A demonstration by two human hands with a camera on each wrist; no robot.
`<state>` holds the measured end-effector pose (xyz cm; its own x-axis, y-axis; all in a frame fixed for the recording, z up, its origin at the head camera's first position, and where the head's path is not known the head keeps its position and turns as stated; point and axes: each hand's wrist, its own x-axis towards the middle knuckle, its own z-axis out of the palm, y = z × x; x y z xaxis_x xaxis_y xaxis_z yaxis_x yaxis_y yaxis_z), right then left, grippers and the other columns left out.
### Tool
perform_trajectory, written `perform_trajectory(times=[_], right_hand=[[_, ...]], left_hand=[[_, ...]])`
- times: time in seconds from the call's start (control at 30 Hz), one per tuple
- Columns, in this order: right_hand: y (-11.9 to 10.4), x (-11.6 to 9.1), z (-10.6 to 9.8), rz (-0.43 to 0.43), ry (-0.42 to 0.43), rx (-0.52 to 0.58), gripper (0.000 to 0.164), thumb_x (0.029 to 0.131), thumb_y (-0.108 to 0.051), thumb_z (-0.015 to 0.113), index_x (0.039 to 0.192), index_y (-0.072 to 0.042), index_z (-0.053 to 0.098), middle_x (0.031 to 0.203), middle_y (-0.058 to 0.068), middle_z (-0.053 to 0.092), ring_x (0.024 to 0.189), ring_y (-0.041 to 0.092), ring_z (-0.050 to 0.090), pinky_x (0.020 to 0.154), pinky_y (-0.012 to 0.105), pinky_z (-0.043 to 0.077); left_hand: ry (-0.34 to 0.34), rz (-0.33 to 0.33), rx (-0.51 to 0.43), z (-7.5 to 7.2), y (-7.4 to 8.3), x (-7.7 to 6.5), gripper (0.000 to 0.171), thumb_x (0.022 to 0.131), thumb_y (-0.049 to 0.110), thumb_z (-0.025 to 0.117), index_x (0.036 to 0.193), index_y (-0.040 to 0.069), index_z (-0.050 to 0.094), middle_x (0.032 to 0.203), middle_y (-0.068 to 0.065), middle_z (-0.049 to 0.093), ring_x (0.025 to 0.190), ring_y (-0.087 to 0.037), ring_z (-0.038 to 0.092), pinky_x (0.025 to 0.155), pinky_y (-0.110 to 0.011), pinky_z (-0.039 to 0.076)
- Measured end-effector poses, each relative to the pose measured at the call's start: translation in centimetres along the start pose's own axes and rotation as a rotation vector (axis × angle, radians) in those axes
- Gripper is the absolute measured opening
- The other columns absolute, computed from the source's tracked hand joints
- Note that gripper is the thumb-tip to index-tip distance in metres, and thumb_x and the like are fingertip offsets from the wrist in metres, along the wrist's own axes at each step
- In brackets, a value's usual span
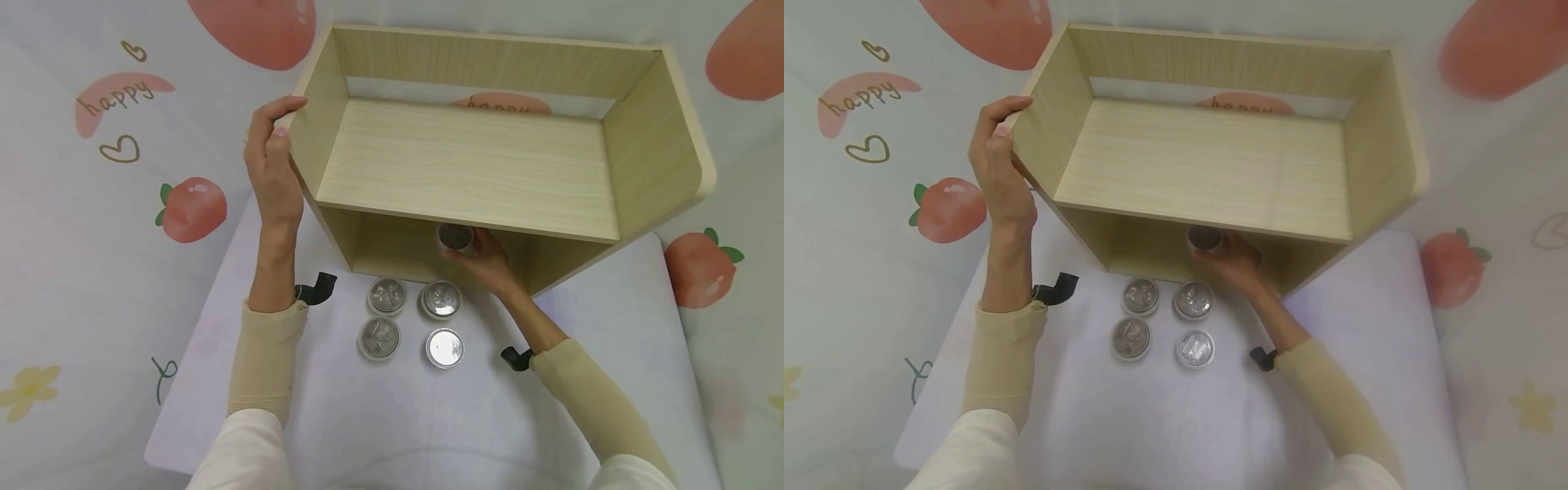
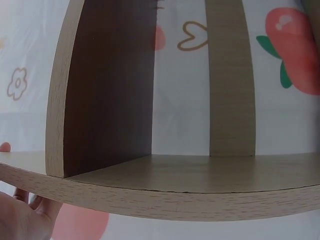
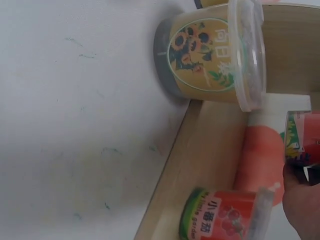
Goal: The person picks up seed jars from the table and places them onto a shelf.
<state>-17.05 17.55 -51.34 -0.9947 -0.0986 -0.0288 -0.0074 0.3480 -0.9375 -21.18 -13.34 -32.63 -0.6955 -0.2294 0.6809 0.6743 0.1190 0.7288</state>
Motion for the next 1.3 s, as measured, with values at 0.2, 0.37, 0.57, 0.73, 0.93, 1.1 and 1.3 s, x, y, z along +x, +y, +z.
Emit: perform_trajectory(times=[0.2,0.37,0.57,0.73,0.93,1.1,1.3], right_hand=[[-0.2,0.6,1.0,-0.014,-0.028,0.104,0.077,0.084,-0.013,0.079,0.148,0.000,0.040,0.150,0.022,0.042,0.140,0.040,0.037,0.113,0.049,0.032],[0.3,1.1,1.8,-0.022,-0.048,0.093,0.075,0.085,-0.013,0.080,0.148,-0.004,0.041,0.146,0.019,0.046,0.136,0.038,0.043,0.109,0.048,0.038],[1.1,1.7,2.6,-0.024,-0.047,-0.018,0.078,0.083,-0.027,0.082,0.148,-0.009,0.042,0.144,0.017,0.050,0.133,0.034,0.046,0.108,0.047,0.038],[2.1,2.0,3.2,-0.088,-0.051,-0.019,0.074,0.083,-0.022,0.082,0.146,-0.009,0.045,0.141,0.017,0.051,0.133,0.033,0.045,0.111,0.050,0.033],[3.0,1.8,3.7,-0.092,-0.075,0.008,0.076,0.082,-0.020,0.082,0.148,-0.022,0.045,0.149,0.008,0.045,0.137,0.029,0.040,0.112,0.051,0.030],[3.3,1.7,3.8,-0.079,-0.091,0.020,0.077,0.083,-0.021,0.082,0.149,-0.029,0.044,0.153,0.001,0.042,0.141,0.024,0.036,0.115,0.048,0.027],[3.9,1.4,3.7,-0.104,-0.090,0.006,0.078,0.083,-0.019,0.082,0.150,-0.028,0.043,0.155,0.001,0.040,0.142,0.024,0.034,0.116,0.048,0.024]], left_hand=[[0.000,-0.002,-0.028,0.2,-0.1,0.0,0.043,0.089,0.020,0.038,0.113,0.003,0.069,0.115,-0.006,0.065,0.109,-0.025,0.055,0.093,-0.032,0.042],[0.007,-0.032,-0.013,0.5,1.0,-0.1,0.044,0.088,0.017,0.035,0.112,-0.001,0.067,0.114,-0.004,0.064,0.111,-0.023,0.053,0.097,-0.032,0.039],[0.006,-0.051,0.007,0.7,2.8,-0.4,0.045,0.088,0.017,0.034,0.112,-0.002,0.066,0.115,-0.002,0.063,0.112,-0.022,0.052,0.097,-0.032,0.039],[0.001,-0.053,-0.005,0.7,2.8,-0.4,0.044,0.088,0.017,0.034,0.111,-0.002,0.066,0.114,-0.002,0.063,0.113,-0.022,0.052,0.099,-0.032,0.038],[0.002,-0.055,-0.005,0.7,2.8,-0.4,0.044,0.089,0.016,0.034,0.111,-0.002,0.066,0.113,0.000,0.063,0.113,-0.023,0.052,0.099,-0.032,0.038],[0.006,-0.019,0.008,0.4,1.0,-0.2,0.043,0.089,0.018,0.034,0.111,0.000,0.067,0.114,-0.003,0.064,0.114,-0.023,0.053,0.099,-0.032,0.038],[-0.010,-0.001,0.014,0.3,-0.2,-0.2,0.043,0.090,0.021,0.035,0.113,0.005,0.067,0.116,-0.004,0.064,0.116,-0.022,0.052,0.100,-0.032,0.038]])
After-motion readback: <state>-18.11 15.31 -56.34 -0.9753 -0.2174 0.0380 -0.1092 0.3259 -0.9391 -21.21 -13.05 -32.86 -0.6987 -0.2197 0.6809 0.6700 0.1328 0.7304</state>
